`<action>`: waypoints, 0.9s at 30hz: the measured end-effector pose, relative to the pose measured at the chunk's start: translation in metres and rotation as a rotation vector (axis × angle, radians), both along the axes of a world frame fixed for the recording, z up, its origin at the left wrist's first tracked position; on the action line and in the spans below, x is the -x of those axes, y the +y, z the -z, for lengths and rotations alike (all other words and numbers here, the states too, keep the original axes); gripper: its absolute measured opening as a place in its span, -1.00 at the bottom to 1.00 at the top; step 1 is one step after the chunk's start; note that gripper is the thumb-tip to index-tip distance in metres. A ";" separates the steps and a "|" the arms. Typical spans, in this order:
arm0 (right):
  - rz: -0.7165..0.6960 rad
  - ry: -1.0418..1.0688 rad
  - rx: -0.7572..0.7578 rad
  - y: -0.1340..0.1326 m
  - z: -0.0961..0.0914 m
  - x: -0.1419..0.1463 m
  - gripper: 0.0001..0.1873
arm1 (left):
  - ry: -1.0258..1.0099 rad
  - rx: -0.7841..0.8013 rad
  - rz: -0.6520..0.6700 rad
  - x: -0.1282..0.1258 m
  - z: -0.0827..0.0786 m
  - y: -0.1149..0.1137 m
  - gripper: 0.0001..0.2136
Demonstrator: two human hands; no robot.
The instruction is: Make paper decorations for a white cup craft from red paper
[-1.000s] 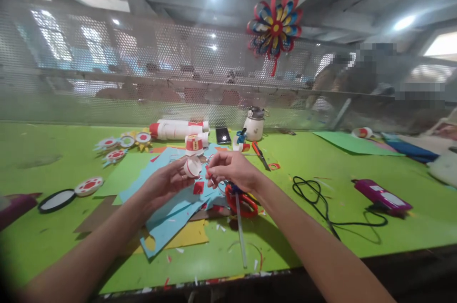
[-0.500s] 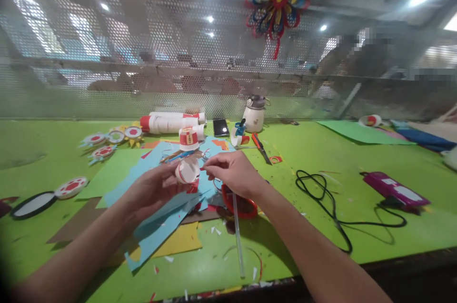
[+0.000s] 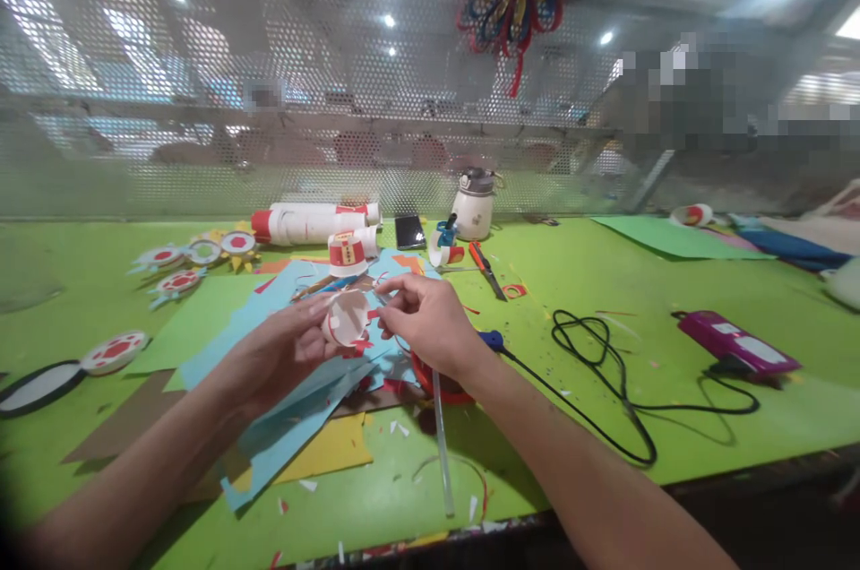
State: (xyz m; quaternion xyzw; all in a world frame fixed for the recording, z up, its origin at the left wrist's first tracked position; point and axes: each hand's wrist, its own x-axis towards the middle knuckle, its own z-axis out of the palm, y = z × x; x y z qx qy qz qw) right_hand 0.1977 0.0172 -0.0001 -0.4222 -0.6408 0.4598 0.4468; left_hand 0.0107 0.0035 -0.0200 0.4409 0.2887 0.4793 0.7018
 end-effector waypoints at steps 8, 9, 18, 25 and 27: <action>0.038 -0.072 -0.135 0.000 0.008 0.004 -0.78 | -0.029 -0.015 0.005 -0.003 -0.001 -0.002 -0.75; 0.039 -0.079 -0.142 0.000 0.008 0.004 -0.79 | -0.029 -0.013 0.000 -0.003 -0.001 -0.002 -0.75; 0.060 -0.164 -0.207 -0.003 0.008 0.002 -0.77 | -0.026 -0.053 0.007 -0.004 0.000 -0.001 -0.81; 0.092 -0.243 -0.286 -0.004 0.008 0.004 -0.78 | -0.030 -0.063 0.011 -0.005 -0.002 -0.004 -0.76; 0.100 -0.270 -0.307 -0.006 0.007 0.005 -0.78 | -0.023 -0.070 0.009 -0.005 -0.002 -0.005 -0.76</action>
